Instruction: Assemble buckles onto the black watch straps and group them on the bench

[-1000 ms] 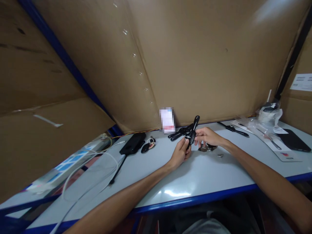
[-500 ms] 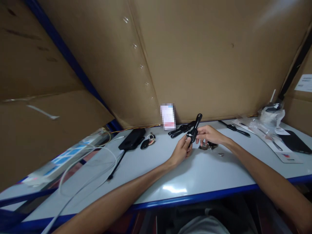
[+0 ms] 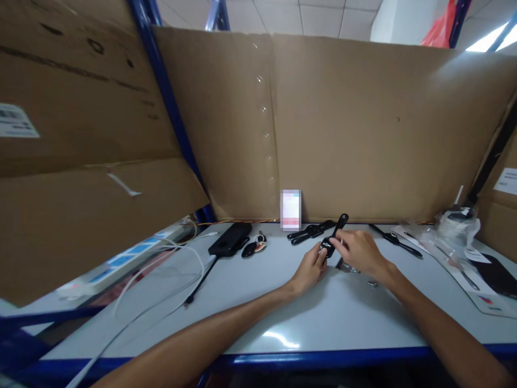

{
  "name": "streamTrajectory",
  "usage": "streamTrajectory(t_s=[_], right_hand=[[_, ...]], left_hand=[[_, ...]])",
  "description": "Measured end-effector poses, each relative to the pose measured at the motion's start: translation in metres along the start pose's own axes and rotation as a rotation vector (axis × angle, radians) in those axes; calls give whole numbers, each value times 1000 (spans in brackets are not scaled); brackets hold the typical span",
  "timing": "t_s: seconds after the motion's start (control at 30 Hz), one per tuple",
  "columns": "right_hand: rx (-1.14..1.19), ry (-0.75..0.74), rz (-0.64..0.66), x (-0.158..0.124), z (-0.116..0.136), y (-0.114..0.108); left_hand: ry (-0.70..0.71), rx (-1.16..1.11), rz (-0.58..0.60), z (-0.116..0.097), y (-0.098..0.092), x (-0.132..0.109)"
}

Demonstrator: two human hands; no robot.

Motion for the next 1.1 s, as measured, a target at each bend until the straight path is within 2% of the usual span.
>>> streamTrajectory(t_s=[0.13, 0.27, 0.4, 0.5, 0.6, 0.7, 0.8, 0.93, 1.1], right_hand=[[-126, -76, 106, -5, 20, 13], [-113, -5, 140, -4, 23, 21], [134, 234, 106, -1, 22, 25], [407, 316, 107, -1, 22, 31], [460, 342, 100, 0, 18, 34], [446, 308, 66, 5, 5, 29], [392, 273, -107, 10, -18, 16], [210, 283, -268, 12, -46, 2], [-6, 282, -279, 11, -55, -1]], left_hand=[[109, 76, -84, 1, -1, 1], [198, 286, -126, -1, -2, 2], [242, 499, -142, -3, -3, 3], [226, 549, -120, -3, -4, 2], [171, 453, -105, -3, -4, 3], [-19, 178, 19, -2, -4, 4], [-156, -50, 119, -3, -6, 4], [-177, -175, 101, -7, -9, 2], [-197, -205, 88, -16, -8, -2]])
Point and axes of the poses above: each hand's wrist, its own x-axis towards the middle knuckle, its own y-axis out of the palm, z = x × y, the point moved 2 cm from there along x, towards the middle knuckle, and after that the axes turned 1 degree about -z, right-handed, at the moved point
